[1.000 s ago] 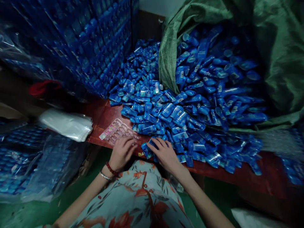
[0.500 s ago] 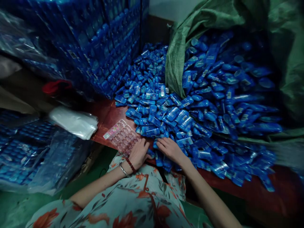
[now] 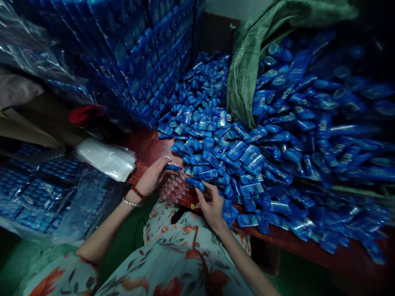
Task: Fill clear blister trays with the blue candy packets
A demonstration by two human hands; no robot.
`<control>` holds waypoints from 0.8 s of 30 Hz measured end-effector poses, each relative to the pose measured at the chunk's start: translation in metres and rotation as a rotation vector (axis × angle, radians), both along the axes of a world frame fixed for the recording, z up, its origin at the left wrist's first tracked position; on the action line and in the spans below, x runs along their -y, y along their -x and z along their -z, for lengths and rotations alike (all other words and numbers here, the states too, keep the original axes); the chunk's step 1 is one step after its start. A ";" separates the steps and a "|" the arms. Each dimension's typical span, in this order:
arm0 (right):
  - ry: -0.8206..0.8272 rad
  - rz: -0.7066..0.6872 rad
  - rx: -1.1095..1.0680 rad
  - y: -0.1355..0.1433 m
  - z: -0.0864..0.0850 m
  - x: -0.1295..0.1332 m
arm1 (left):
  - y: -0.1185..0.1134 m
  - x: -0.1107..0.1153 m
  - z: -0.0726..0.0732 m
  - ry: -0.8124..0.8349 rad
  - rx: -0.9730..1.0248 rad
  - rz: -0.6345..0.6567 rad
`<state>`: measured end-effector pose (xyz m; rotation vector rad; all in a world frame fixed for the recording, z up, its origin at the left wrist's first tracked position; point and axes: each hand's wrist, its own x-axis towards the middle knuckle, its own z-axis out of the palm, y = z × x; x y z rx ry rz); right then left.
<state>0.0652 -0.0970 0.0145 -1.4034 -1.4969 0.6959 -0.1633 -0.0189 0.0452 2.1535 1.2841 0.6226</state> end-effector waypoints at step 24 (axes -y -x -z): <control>-0.026 -0.436 0.560 0.037 -0.008 -0.042 | 0.024 -0.016 0.000 -0.178 -0.290 0.288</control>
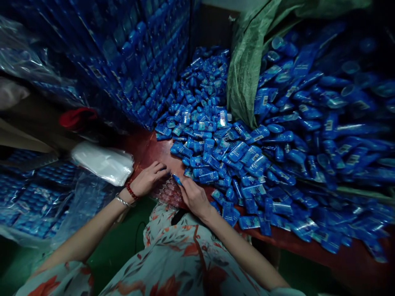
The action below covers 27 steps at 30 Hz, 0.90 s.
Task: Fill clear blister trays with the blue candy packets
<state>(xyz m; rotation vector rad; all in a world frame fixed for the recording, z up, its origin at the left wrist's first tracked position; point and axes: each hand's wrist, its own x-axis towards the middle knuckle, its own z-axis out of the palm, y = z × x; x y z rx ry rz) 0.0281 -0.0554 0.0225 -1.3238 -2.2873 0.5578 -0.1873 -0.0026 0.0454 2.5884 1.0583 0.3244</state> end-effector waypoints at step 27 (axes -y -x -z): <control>0.050 0.148 0.291 -0.147 -0.047 0.099 | -0.089 0.069 -0.003 -0.268 0.195 0.166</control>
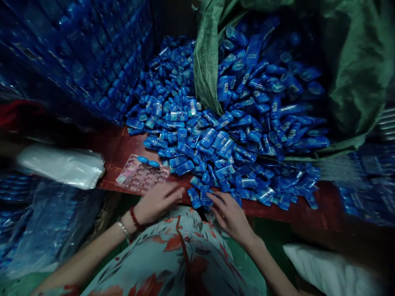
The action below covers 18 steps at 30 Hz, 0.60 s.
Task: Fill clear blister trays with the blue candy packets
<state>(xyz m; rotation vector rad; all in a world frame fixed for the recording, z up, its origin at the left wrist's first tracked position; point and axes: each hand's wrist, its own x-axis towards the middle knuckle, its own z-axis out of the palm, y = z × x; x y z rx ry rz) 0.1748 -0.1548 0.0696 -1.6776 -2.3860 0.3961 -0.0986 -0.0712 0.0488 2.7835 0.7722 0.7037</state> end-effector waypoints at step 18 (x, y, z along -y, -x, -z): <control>-0.371 -0.121 -0.200 -0.005 0.056 0.000 | -0.035 0.018 0.019 0.028 -0.174 0.140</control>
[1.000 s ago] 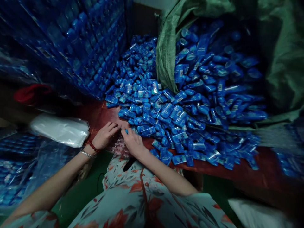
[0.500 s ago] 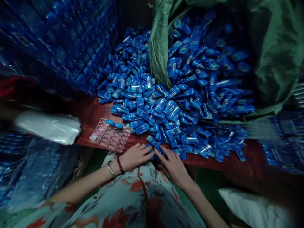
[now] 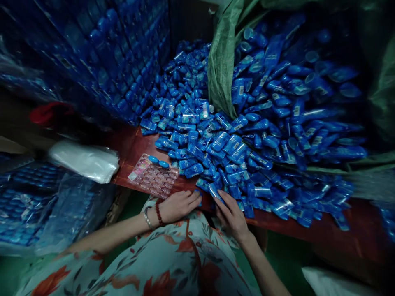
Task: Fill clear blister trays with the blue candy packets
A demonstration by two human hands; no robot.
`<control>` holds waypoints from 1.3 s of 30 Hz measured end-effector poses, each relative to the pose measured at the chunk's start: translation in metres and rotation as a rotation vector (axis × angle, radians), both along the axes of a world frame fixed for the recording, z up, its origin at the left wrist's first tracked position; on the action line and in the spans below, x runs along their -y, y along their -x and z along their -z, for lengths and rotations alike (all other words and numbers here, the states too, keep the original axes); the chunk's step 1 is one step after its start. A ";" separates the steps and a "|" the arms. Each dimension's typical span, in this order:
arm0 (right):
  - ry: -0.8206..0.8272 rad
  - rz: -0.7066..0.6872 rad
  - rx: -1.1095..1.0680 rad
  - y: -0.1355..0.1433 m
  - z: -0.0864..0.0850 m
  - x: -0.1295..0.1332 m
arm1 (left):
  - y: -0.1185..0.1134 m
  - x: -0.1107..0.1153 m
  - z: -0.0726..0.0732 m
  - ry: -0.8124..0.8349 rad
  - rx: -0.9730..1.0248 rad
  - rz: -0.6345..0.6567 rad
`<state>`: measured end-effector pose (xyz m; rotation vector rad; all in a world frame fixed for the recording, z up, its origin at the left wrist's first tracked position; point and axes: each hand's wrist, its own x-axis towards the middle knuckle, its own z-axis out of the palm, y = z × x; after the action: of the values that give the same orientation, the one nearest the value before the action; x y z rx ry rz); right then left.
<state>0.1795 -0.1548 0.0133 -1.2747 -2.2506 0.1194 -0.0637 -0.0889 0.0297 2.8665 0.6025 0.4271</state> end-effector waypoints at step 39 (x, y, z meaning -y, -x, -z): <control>0.163 0.132 -0.057 0.091 -0.040 -0.052 | 0.080 -0.019 0.000 -0.180 0.294 -0.539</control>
<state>0.0881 -0.1031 0.0531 -1.4824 -2.1369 0.2921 -0.1438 -0.0701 0.0293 2.6814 1.3324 1.0027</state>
